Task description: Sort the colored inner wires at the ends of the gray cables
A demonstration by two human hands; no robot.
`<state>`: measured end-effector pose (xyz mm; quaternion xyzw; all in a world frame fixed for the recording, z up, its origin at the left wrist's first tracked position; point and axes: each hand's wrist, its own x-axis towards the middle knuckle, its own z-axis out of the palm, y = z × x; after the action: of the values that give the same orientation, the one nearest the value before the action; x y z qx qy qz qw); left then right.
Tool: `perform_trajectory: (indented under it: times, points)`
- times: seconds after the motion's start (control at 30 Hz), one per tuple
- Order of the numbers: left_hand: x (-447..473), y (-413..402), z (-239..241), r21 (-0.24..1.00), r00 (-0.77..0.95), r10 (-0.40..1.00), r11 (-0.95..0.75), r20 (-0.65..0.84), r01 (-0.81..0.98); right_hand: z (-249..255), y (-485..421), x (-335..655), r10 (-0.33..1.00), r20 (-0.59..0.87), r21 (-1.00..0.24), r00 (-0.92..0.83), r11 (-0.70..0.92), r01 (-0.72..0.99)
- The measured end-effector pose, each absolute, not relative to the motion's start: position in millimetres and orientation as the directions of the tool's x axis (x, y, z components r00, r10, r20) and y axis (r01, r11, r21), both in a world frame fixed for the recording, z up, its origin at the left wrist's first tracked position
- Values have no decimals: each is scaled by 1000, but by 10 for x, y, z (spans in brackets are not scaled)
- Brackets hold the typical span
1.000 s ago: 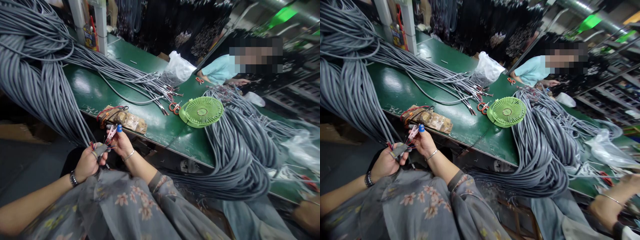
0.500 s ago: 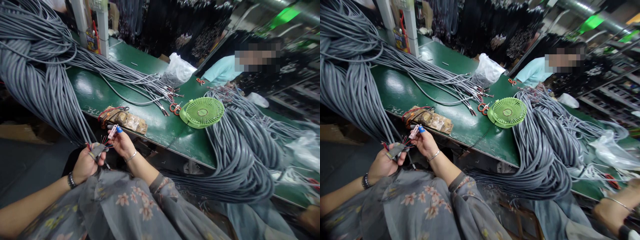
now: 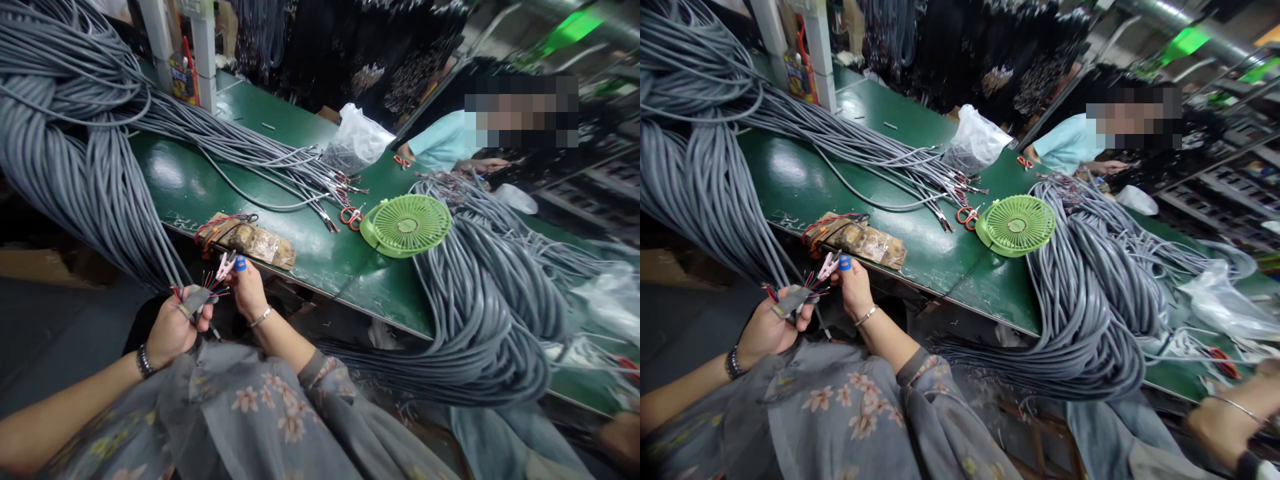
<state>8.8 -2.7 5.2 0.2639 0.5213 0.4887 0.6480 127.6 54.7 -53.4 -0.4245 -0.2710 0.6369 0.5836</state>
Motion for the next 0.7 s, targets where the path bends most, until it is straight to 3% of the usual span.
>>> perform_trajectory:
  times: [0.13, 0.3, 0.47, 0.7]
  points:
    - [98, -25, 61, 850, -25, 906, 386, -422, -358, -442, 591, 1261, 926, -329, -696, -186, -371, -615]
    - [105, -6, -1, 862, -26, 908, 387, -418, -327, -357, 617, 1210, 904, -397, -580, -161, -383, -719]
    - [85, -25, -44, 876, -19, 916, 378, -401, -301, -365, 581, 1204, 896, -409, -566, -174, -399, -722]
    - [22, -118, 10, 871, 18, 928, 356, -372, -339, -352, 538, 1331, 867, -379, -567, -324, -494, -659]
